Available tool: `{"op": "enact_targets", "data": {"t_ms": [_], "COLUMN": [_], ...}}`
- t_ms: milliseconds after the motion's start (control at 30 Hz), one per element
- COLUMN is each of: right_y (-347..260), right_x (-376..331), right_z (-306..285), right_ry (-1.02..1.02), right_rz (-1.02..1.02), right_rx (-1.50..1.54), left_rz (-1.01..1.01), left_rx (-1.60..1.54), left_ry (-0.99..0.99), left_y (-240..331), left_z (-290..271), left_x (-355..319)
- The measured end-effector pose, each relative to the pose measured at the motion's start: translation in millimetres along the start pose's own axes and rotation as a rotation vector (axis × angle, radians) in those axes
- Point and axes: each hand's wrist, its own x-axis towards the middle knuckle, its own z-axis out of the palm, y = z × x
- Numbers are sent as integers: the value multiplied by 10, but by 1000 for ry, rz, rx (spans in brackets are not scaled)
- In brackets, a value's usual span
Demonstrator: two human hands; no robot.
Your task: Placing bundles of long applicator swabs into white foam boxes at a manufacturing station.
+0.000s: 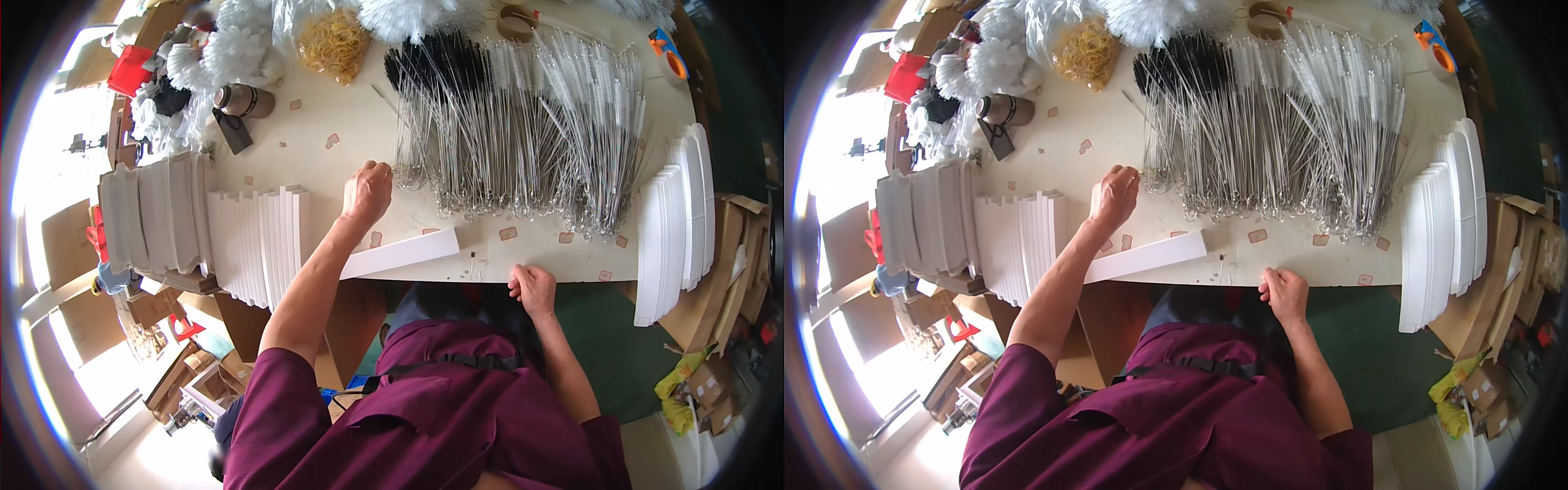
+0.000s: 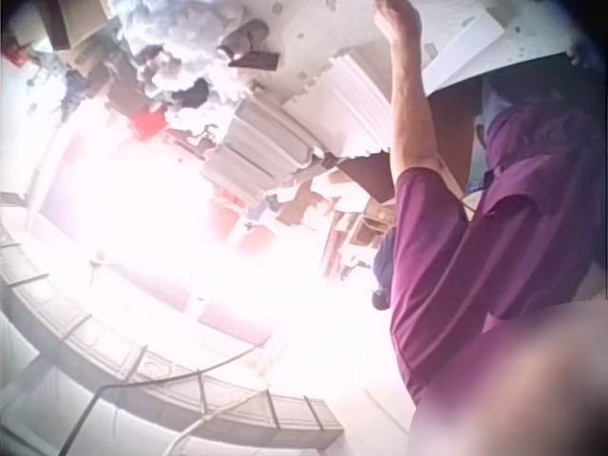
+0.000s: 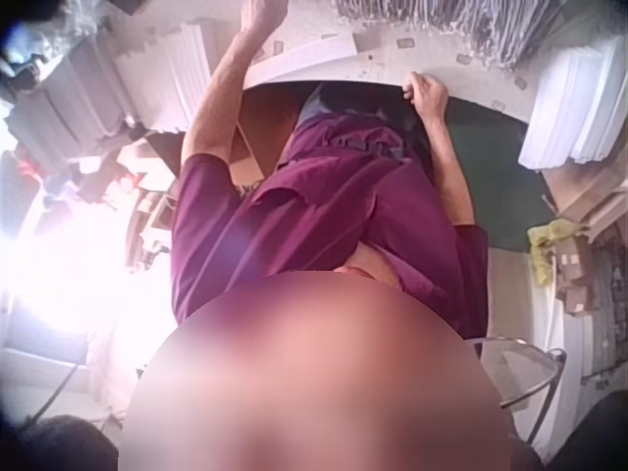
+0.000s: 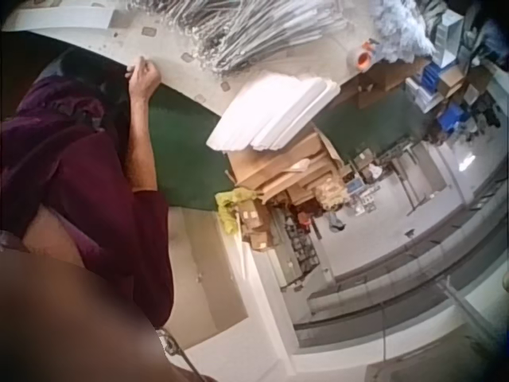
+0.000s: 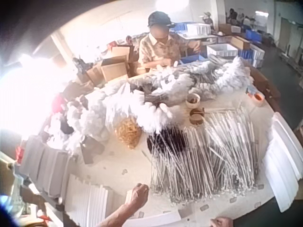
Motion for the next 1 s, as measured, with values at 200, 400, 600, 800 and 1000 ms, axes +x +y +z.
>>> {"op": "enact_targets", "data": {"t_ms": [200, 400, 600, 800, 1000], "right_y": [9, -537, -1551, -1820, -1867], "right_x": [9, -49, 616, 1390, 1330], "right_z": [-18, 212, 1192, 1575, 1517], "right_ry": [-21, -323, -685, -628, -573], "right_rz": [8, -67, -361, -170, -109], "right_rx": [0, 30, 42, 409, 523], "left_rz": [-20, -65, -107, -79, -86], "left_rx": [-197, -568, -680, -828, -1004], "left_ry": [31, 187, 187, 272, 273], "left_y": [127, 608, 918, 1061, 1104], "left_z": [-180, -630, -751, -814, -1059], "left_x": [-6, 32, 54, -106, -417]}}
